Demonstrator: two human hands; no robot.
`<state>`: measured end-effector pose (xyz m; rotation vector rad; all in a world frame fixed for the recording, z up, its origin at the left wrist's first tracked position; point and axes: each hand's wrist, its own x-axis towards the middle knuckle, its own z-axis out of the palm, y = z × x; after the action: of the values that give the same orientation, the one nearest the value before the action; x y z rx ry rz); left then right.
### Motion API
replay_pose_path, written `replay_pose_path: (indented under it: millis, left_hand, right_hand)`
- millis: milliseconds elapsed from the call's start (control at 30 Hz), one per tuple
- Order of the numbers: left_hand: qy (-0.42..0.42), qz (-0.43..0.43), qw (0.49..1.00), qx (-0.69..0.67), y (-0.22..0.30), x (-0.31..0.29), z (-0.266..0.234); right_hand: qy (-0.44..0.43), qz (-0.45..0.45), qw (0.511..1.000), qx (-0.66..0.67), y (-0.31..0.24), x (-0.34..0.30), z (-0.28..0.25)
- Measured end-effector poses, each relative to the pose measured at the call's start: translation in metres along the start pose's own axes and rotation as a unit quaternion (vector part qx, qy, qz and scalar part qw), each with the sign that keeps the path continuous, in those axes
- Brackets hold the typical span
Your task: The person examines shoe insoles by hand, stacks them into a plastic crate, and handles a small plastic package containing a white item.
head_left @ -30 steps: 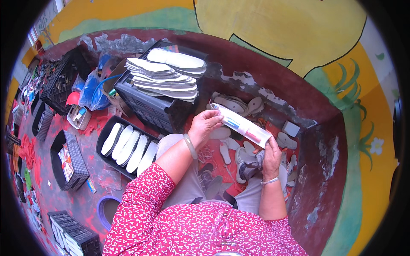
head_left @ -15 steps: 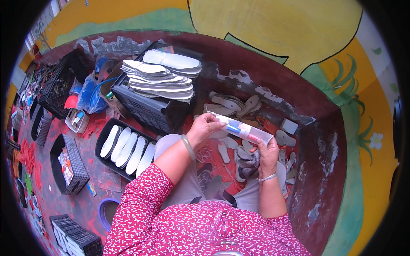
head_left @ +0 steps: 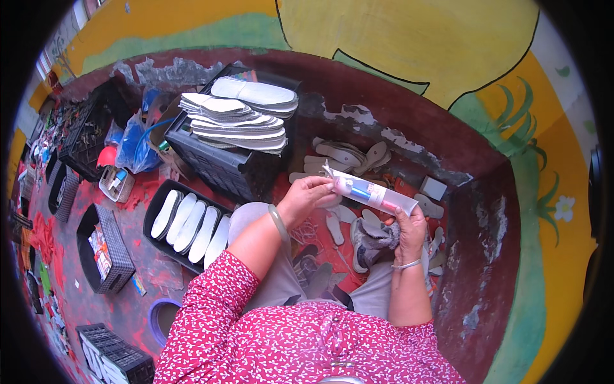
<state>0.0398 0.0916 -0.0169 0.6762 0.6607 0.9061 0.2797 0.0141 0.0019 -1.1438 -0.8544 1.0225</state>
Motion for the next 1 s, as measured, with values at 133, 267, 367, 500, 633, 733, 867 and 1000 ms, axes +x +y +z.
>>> replay_pose_path:
  millis: [133, 267, 367, 500, 633, 733, 867, 1000]
  left_hand:
    - [0.03, 0.015, 0.994, 0.103, -0.003, 0.002, 0.002]
    - [0.036, 0.005, 0.998, 0.051, -0.001, 0.0, 0.005]
    - [0.029, 0.023, 0.998, 0.047, -0.003, 0.001, -0.001]
    - [0.03, 0.022, 0.999, 0.037, 0.001, 0.0, -0.001]
    - [0.024, 0.06, 0.998, -0.019, -0.006, 0.009, -0.01]
    - [0.005, 0.061, 0.997, -0.055, -0.007, 0.011, -0.013]
    - [-0.029, 0.026, 0.998, -0.046, -0.002, 0.006, -0.008]
    - [-0.042, 0.009, 0.996, -0.073, -0.005, 0.007, -0.008]
  right_hand:
    - [-0.005, -0.037, 0.999, -0.033, -0.003, -0.002, 0.005]
    - [0.014, -0.046, 0.997, -0.061, 0.004, -0.005, 0.007]
    - [0.018, -0.039, 0.997, -0.059, 0.003, -0.006, 0.012]
    - [-0.026, -0.03, 0.998, -0.04, -0.006, -0.002, 0.01]
    - [-0.11, 0.033, 0.992, 0.056, -0.019, -0.004, 0.009]
    - [-0.125, 0.034, 0.987, 0.097, -0.035, -0.009, 0.015]
    - [-0.119, -0.039, 0.992, 0.009, -0.042, -0.011, 0.018]
    - [-0.116, -0.069, 0.99, -0.039, -0.057, -0.021, 0.03]
